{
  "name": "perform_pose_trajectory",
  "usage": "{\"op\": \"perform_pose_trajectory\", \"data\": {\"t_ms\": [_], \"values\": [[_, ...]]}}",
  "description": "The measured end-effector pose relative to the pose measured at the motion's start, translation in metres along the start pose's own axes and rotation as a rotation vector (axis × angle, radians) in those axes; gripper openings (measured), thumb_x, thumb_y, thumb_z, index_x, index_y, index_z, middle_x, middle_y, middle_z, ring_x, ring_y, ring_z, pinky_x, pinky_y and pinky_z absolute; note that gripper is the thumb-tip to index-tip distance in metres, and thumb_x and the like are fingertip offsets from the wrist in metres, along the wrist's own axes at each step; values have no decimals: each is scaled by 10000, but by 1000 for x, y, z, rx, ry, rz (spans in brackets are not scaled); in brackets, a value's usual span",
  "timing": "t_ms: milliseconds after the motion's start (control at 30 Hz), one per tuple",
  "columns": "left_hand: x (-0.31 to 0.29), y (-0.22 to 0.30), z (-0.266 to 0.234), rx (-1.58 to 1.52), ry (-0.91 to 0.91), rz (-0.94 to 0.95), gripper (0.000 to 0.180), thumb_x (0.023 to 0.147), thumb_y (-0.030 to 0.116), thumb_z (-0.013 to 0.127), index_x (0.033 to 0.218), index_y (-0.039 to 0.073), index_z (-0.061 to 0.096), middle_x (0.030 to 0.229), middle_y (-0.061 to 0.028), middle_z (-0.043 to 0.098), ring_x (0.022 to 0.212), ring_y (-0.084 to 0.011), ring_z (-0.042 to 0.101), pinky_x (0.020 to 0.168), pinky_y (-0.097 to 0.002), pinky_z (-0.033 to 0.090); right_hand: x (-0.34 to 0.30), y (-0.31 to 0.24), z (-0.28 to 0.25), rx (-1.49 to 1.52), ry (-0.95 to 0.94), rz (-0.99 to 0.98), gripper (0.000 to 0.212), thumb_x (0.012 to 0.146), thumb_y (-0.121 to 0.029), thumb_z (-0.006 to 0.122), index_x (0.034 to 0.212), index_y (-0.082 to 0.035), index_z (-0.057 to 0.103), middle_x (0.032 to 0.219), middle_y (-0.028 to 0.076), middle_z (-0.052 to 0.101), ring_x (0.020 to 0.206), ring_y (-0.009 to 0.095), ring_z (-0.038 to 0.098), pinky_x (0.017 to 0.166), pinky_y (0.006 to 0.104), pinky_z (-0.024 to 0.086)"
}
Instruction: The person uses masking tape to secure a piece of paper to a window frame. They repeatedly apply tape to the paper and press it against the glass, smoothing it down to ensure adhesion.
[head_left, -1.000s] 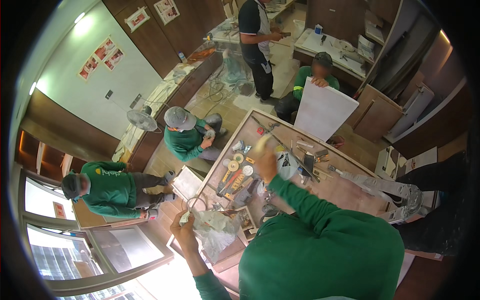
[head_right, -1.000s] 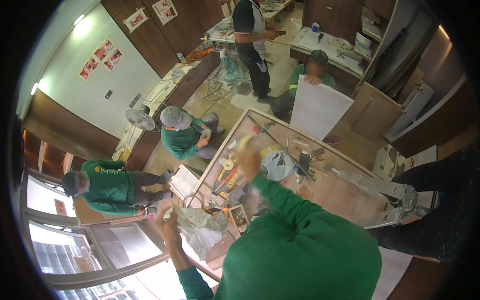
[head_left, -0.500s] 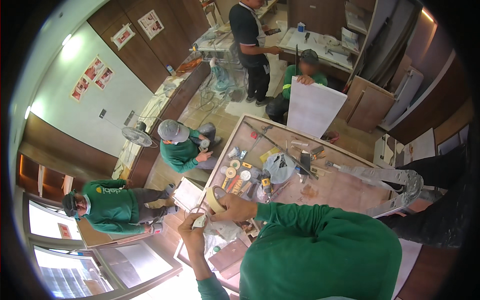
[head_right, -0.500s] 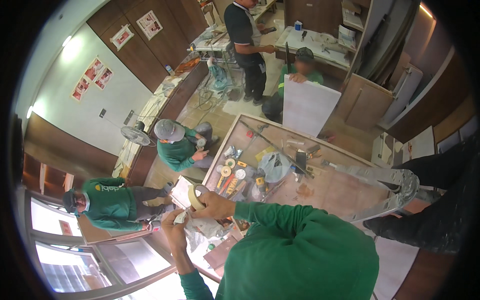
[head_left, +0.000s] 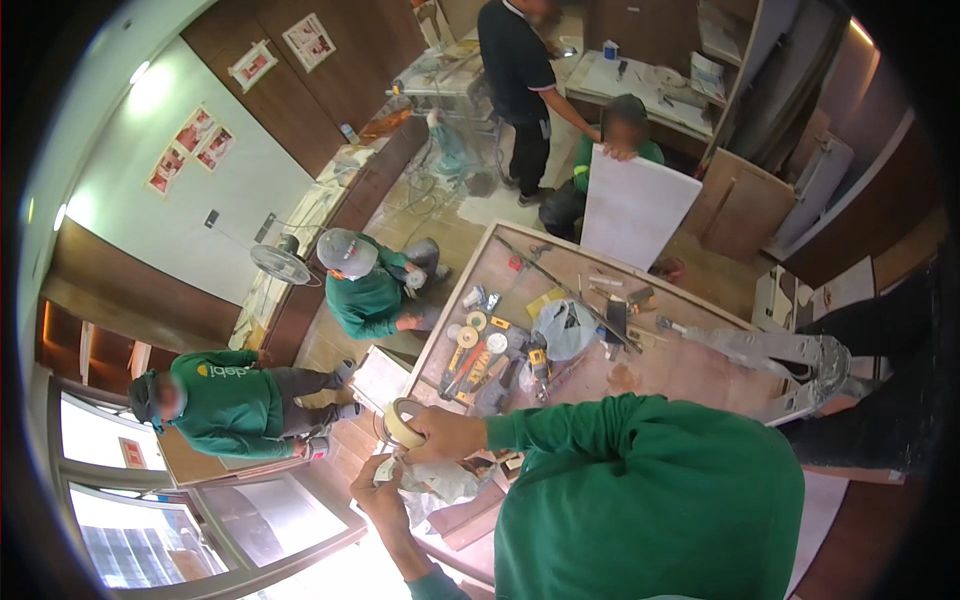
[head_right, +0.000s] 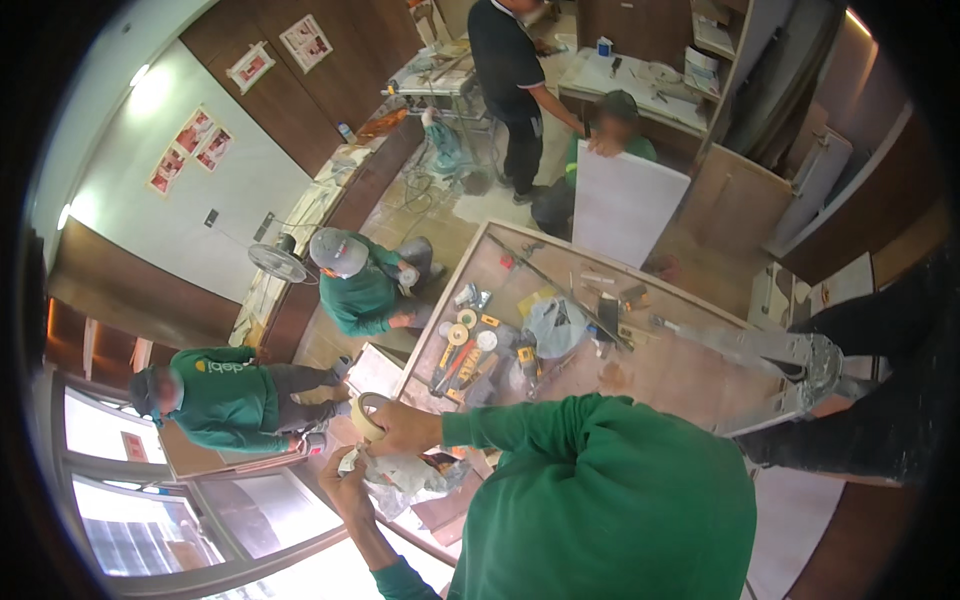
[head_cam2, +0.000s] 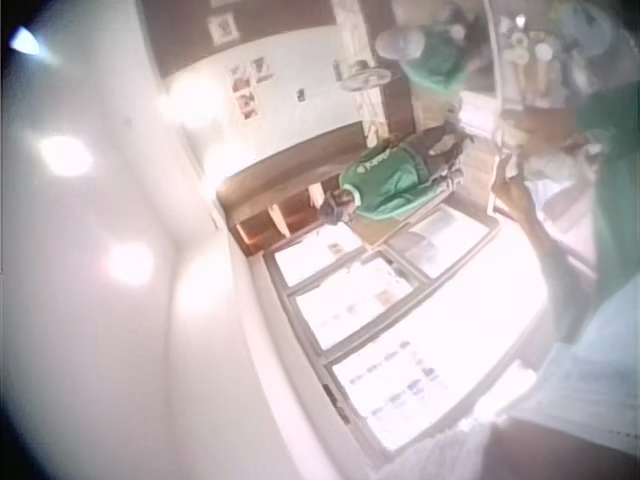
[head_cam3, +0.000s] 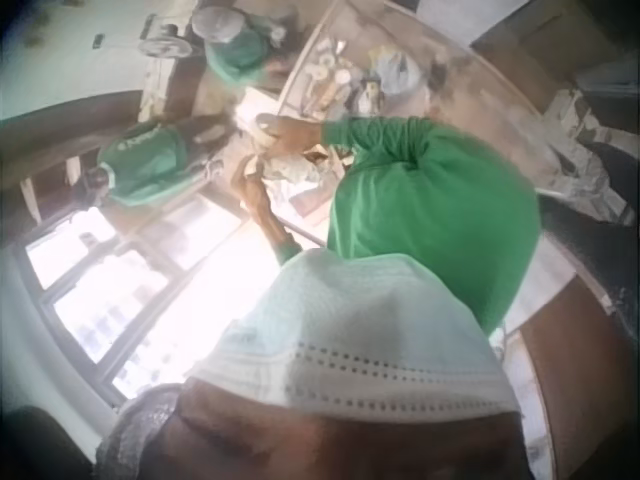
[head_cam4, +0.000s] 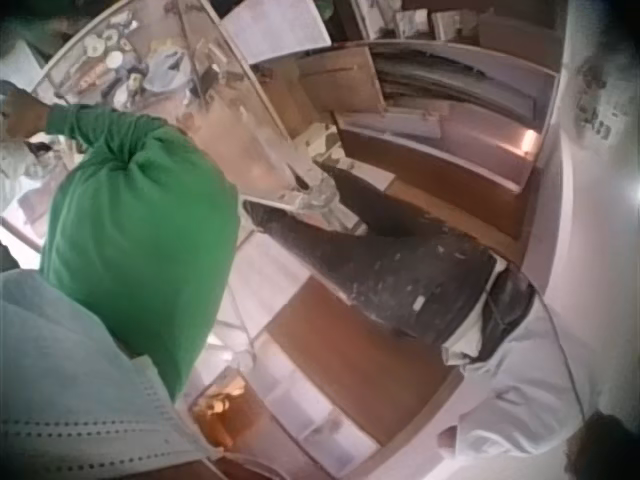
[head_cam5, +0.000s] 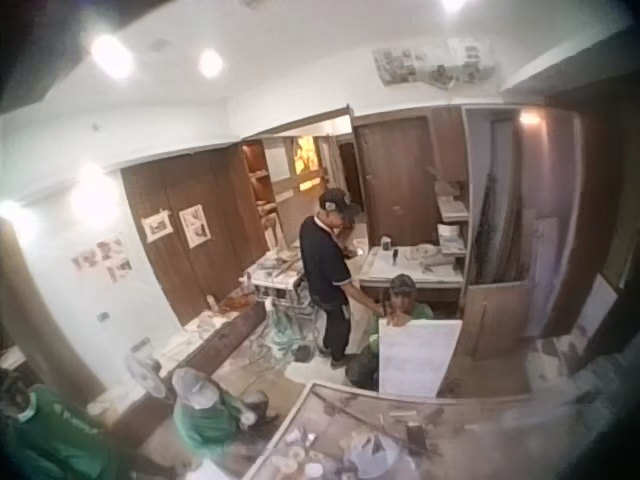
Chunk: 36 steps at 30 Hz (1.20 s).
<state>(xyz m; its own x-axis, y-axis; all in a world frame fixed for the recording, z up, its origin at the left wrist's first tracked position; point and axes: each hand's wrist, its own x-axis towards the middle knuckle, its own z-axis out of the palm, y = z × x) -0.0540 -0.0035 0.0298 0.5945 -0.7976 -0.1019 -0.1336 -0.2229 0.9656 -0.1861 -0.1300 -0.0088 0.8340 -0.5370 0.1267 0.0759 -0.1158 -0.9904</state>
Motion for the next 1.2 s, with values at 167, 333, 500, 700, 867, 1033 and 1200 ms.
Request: {"op": "perform_pose_trajectory", "data": {"t_ms": [167,333,500,700,867,1033,1200], "values": [[-5,-26,-1,-165,107,54,43,845,-55,602,879,-45,627,750,-59,625,635,-113,574,584,-239,465,1,-13,18,8,90,-20,294,763,-236,691,822,41,614,710,204,634,642,250,629,619,379,497],[-3,-33,7,-124,227,104,19,866,-36,589,877,-38,604,737,-61,610,589,-99,557,483,-233,433,7,-1,37,-48,238,-132,279,749,-215,680,855,32,604,722,219,634,678,362,645,649,429,505],[-1,-23,22,-41,333,102,76,836,-84,546,876,-40,594,738,-65,608,590,-101,559,468,-234,434,15,7,47,-121,284,-112,261,738,-191,666,851,29,581,752,242,631,711,405,638,656,449,506],[2,-36,35,-42,489,122,163,790,-120,476,880,-57,596,766,-98,624,615,-110,571,510,-244,467,23,27,62,-232,304,-102,244,735,-178,656,834,27,569,742,244,624,716,414,631,654,455,505],[4,-68,17,98,468,113,172,793,-109,503,889,-71,640,794,-81,648,691,-111,590,608,-256,491,17,29,65,-229,238,-32,239,739,-179,653,829,32,584,749,224,645,714,365,660,645,433,510],[-4,-62,-2,-119,265,5,156,805,-79,571,919,-70,676,809,-58,663,714,-117,596,639,-253,487,12,9,40,-51,154,59,234,737,-183,652,819,32,614,740,194,659,688,269,670,644,397,514],[-13,-61,-12,-202,235,-10,139,834,-31,608,948,-64,681,811,-65,665,703,-97,588,635,-223,469,17,17,48,-64,78,-16,231,732,-186,657,818,26,623,733,199,653,682,286,653,654,402,510]]}}
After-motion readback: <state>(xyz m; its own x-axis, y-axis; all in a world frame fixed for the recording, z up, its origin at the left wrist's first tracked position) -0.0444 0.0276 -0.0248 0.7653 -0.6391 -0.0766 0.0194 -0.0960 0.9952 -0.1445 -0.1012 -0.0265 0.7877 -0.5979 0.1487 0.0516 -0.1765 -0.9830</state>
